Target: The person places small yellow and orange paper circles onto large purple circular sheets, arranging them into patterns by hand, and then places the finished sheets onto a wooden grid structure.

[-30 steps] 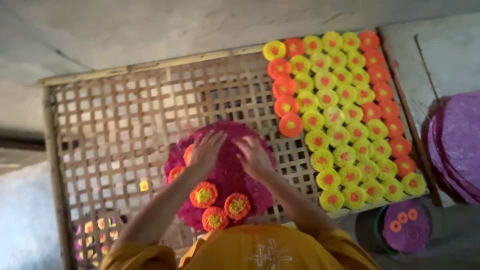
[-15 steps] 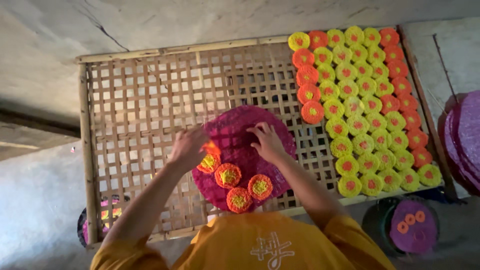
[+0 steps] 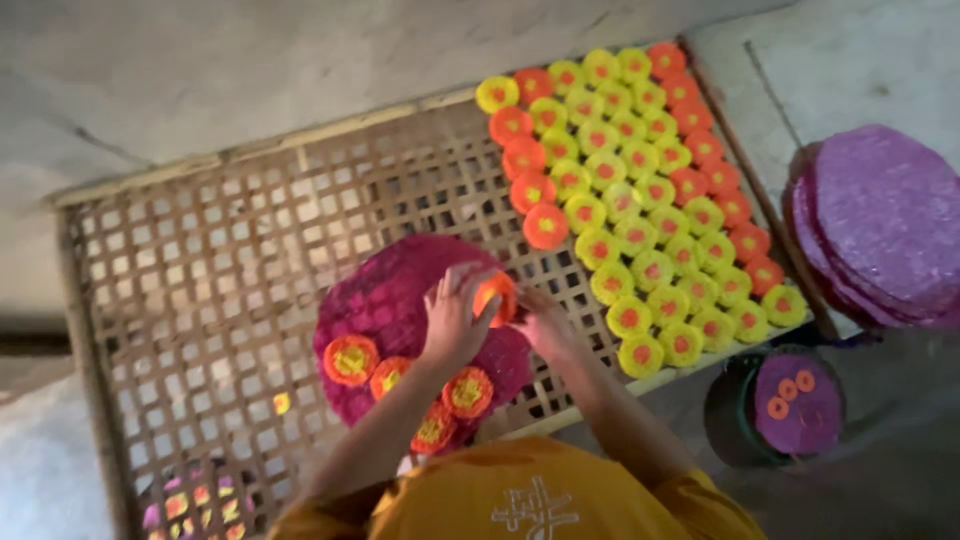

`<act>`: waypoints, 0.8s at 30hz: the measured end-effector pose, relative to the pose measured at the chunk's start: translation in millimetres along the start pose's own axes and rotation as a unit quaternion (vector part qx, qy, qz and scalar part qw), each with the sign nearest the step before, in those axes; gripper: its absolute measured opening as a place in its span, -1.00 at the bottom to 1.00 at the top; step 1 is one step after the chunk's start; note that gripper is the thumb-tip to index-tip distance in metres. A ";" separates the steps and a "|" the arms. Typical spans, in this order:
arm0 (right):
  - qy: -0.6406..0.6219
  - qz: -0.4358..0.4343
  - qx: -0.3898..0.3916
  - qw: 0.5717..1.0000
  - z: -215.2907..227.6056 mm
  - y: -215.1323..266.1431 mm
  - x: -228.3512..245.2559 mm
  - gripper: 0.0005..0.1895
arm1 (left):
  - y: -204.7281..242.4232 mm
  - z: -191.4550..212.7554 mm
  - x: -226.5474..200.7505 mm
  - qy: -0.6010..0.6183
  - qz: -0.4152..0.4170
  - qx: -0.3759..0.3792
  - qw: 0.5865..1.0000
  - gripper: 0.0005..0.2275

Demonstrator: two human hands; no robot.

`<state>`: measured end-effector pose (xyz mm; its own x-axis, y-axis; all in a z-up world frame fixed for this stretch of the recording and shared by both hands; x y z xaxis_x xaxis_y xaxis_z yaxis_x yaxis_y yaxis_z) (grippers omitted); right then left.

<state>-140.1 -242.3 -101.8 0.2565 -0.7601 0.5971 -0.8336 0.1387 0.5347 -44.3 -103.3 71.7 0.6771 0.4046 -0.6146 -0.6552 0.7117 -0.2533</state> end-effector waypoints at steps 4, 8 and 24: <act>0.062 0.030 -0.025 0.997 65.8 -10.6 49.6 -0.60 | -43.0 -121.5 49.6 0.228 0.162 0.091 0.956 -0.69; 0.546 0.144 -0.217 0.796 91.7 -22.9 106.0 -0.58 | -69.3 -185.0 61.2 0.233 0.189 0.086 0.950 -0.76; 0.655 0.333 -0.212 0.644 16.9 43.9 115.4 -0.56 | 68.3 -89.5 15.3 -0.083 0.020 0.229 0.970 -0.49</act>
<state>-155.3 -334.6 -19.6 0.3358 0.7069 0.6225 -0.8345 0.5297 -0.1514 -108.7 -99.9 -21.9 0.7241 0.4966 -0.4786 -0.4896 0.8589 0.1506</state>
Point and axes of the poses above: each hand's wrist, its own y-axis away from the middle knuckle, its own z-axis out of the back of the hand, x = y × z, the point moved 8 cm from there along -y, towards the middle knuckle, and after that the axes turned 6 degrees about -z, right-handed, at the moved point
